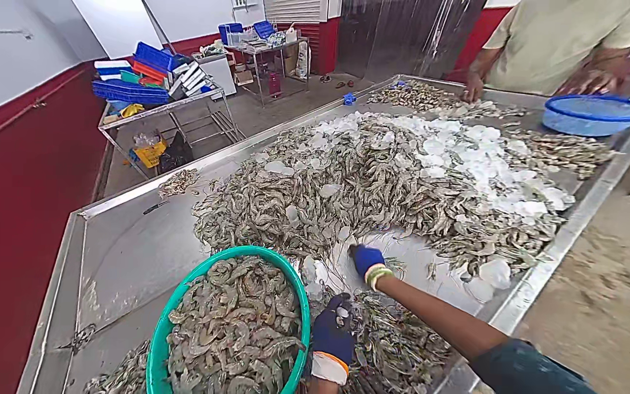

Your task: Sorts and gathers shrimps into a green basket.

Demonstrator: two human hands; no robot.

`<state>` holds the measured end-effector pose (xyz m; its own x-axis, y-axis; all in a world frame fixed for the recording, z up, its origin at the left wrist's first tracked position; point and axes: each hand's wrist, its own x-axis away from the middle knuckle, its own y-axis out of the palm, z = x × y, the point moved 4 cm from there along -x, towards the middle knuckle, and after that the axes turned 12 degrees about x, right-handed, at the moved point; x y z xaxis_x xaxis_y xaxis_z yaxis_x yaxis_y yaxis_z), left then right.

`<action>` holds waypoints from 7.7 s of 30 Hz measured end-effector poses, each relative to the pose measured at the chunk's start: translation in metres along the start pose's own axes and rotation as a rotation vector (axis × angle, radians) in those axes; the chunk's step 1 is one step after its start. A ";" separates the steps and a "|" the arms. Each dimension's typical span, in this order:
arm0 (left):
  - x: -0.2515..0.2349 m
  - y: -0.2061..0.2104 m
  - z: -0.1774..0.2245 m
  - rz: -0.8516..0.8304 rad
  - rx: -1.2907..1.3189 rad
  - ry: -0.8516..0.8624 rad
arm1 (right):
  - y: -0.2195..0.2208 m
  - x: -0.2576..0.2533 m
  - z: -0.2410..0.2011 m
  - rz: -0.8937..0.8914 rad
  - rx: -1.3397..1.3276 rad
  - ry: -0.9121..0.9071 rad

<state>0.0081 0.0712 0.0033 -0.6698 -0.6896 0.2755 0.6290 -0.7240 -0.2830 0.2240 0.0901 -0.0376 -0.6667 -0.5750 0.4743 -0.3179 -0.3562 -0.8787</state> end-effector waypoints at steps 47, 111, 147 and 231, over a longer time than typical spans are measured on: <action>0.043 -0.007 -0.019 -0.170 0.496 0.191 | -0.035 0.012 0.113 0.404 -0.680 -0.328; 0.032 0.003 0.000 -0.092 0.445 -0.035 | 0.018 0.016 0.097 0.038 -0.145 -0.075; 0.025 0.049 0.026 -0.405 -0.164 -0.099 | 0.020 0.113 0.128 0.173 0.149 -0.299; 0.023 0.030 0.038 -0.269 0.057 -0.044 | 0.029 0.148 0.099 -0.178 -0.711 -0.790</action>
<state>0.0263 0.0327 0.0358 -0.7988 -0.4715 0.3737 0.4529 -0.8801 -0.1423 0.1826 -0.0780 0.0126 -0.0291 -0.9609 0.2755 -0.8559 -0.1184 -0.5034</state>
